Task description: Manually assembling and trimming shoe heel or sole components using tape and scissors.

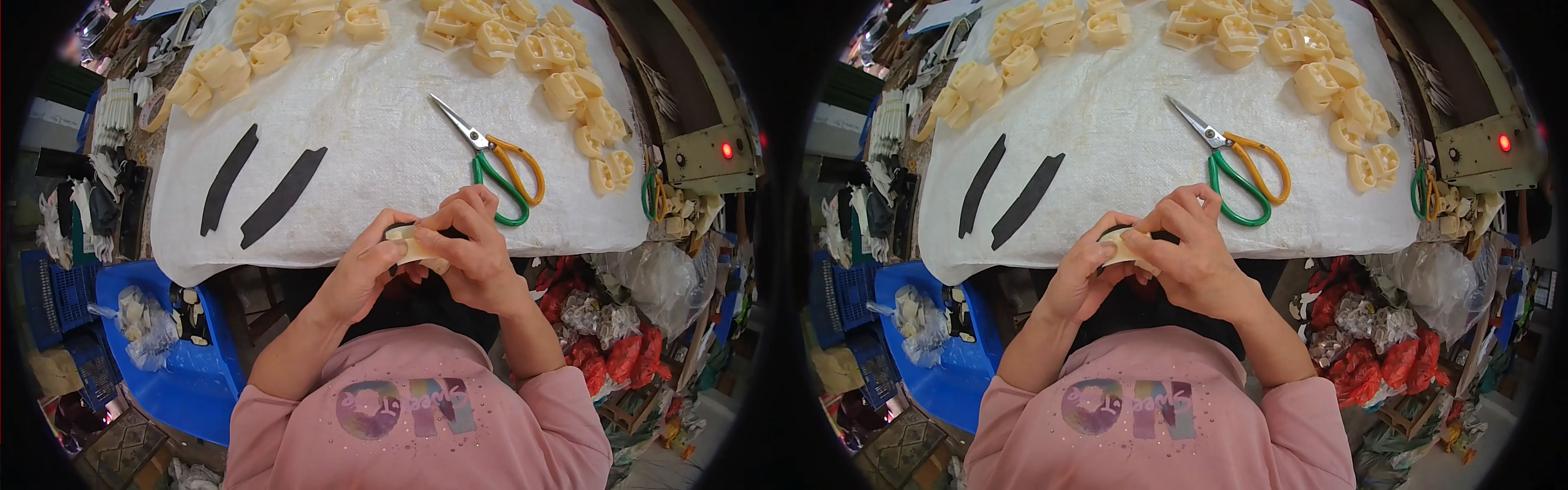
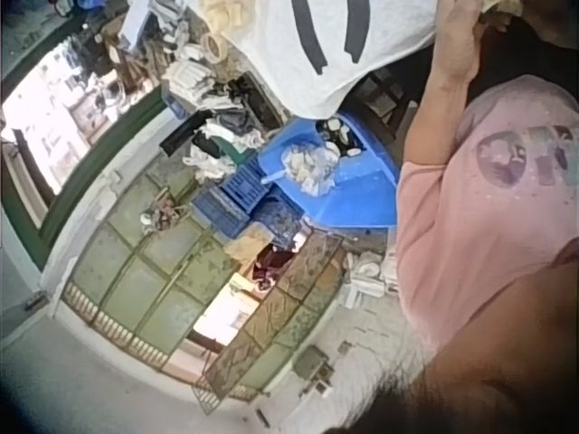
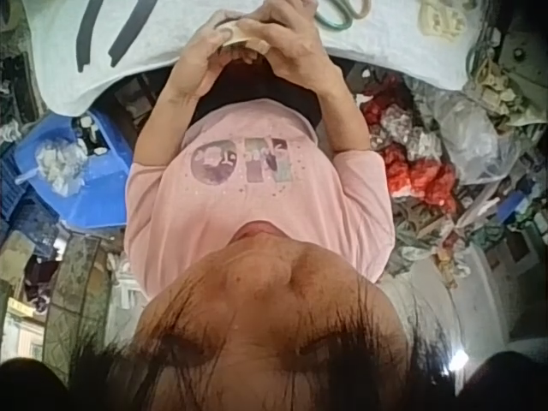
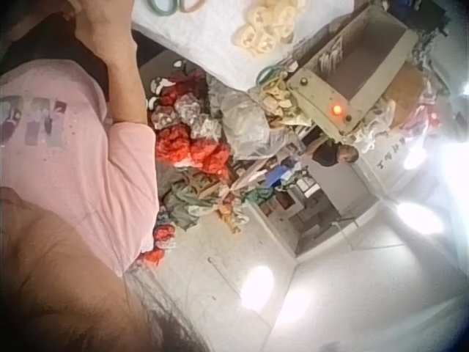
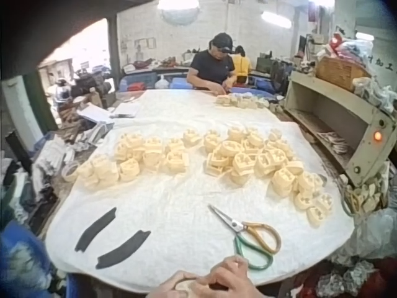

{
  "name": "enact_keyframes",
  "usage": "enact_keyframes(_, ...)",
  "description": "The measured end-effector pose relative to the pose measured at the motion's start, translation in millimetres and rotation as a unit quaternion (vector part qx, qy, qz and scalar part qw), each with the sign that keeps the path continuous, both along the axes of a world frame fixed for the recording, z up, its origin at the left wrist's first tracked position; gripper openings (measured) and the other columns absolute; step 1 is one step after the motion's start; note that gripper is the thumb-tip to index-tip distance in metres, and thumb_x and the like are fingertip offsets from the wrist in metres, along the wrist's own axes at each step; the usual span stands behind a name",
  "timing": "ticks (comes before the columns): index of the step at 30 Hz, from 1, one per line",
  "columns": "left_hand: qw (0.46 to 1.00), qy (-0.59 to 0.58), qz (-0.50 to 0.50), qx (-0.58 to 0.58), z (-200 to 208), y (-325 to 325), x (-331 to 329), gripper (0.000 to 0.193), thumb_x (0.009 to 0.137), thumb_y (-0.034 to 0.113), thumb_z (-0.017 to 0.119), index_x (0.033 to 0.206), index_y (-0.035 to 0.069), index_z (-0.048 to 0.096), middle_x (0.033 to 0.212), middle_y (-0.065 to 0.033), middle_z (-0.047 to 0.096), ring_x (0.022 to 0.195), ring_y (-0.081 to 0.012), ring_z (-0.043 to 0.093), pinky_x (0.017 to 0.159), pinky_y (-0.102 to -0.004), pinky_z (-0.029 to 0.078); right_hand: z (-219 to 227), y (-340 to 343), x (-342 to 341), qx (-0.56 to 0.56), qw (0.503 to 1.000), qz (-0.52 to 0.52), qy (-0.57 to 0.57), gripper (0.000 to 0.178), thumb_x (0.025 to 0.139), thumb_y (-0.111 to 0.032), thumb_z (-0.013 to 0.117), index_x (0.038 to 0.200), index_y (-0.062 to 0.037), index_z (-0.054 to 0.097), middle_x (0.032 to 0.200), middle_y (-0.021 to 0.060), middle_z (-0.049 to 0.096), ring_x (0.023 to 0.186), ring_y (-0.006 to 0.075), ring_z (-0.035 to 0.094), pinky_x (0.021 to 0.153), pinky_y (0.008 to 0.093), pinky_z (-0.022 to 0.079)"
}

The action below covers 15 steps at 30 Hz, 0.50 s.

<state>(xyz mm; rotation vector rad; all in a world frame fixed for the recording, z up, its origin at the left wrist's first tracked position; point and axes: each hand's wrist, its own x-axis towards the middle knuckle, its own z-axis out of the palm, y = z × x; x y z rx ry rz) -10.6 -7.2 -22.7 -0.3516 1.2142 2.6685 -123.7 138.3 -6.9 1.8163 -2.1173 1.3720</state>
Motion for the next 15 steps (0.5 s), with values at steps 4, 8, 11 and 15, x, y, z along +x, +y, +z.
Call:
enact_keyframes(4, 0.998, -0.021, 0.032, -0.055, 11.1, 5.1, -2.4, 0.049, 0.089, 0.036, 0.049, 0.121, 0.0, 0.041, 0.104, -0.0108, 0.054, 0.096, -0.0175, 0.055, 0.085, -0.0314, 0.044, -3.6, 1.3, -2.7, 0.002, 1.0, -0.009, 0.0, 0.04, 0.061, -0.001, 0.068, 0.099, -0.011, 0.061, 0.085, 0.0018, 0.052, 0.082, 0.0226, 0.048, 0.08, 0.042, 0.027)
enact_keyframes(8, 0.944, 0.089, 0.253, -0.191, 1.7, 9.2, 7.5, 0.042, 0.089, 0.029, 0.058, 0.117, 0.0, 0.047, 0.099, -0.009, 0.055, 0.087, -0.0141, 0.053, 0.078, -0.0279, 0.043, -5.6, 4.2, -6.7, -0.036, 0.998, -0.036, -0.029, 0.041, 0.061, 0.0, 0.069, 0.1, -0.0109, 0.061, 0.083, 0.0017, 0.053, 0.081, 0.0221, 0.048, 0.08, 0.0408, 0.027)
enact_keyframes(11, 0.876, 0.159, 0.287, -0.354, -1.2, 10.4, 16.0, 0.029, 0.086, 0.018, 0.064, 0.107, 0.0, 0.056, 0.094, -0.0082, 0.056, 0.08, -0.0128, 0.051, 0.07, -0.0253, 0.042, -2.4, 3.0, -6.4, -0.026, 0.999, -0.035, -0.023, 0.041, 0.06, 0.0, 0.069, 0.099, -0.0102, 0.061, 0.083, 0.0017, 0.053, 0.081, 0.0219, 0.048, 0.079, 0.0404, 0.027)
enact_keyframes(15, 0.844, 0.19, 0.308, -0.395, -0.4, 13.6, 9.7, 0.012, 0.082, 0.009, 0.068, 0.088, -0.001, 0.064, 0.083, -0.0065, 0.058, 0.072, -0.0128, 0.05, 0.062, -0.023, 0.04, 1.0, 3.8, -3.0, -0.014, 1.0, -0.018, -0.021, 0.039, 0.061, 0.0, 0.067, 0.098, -0.0078, 0.061, 0.081, 0.0029, 0.051, 0.08, 0.0221, 0.047, 0.078, 0.0404, 0.027)
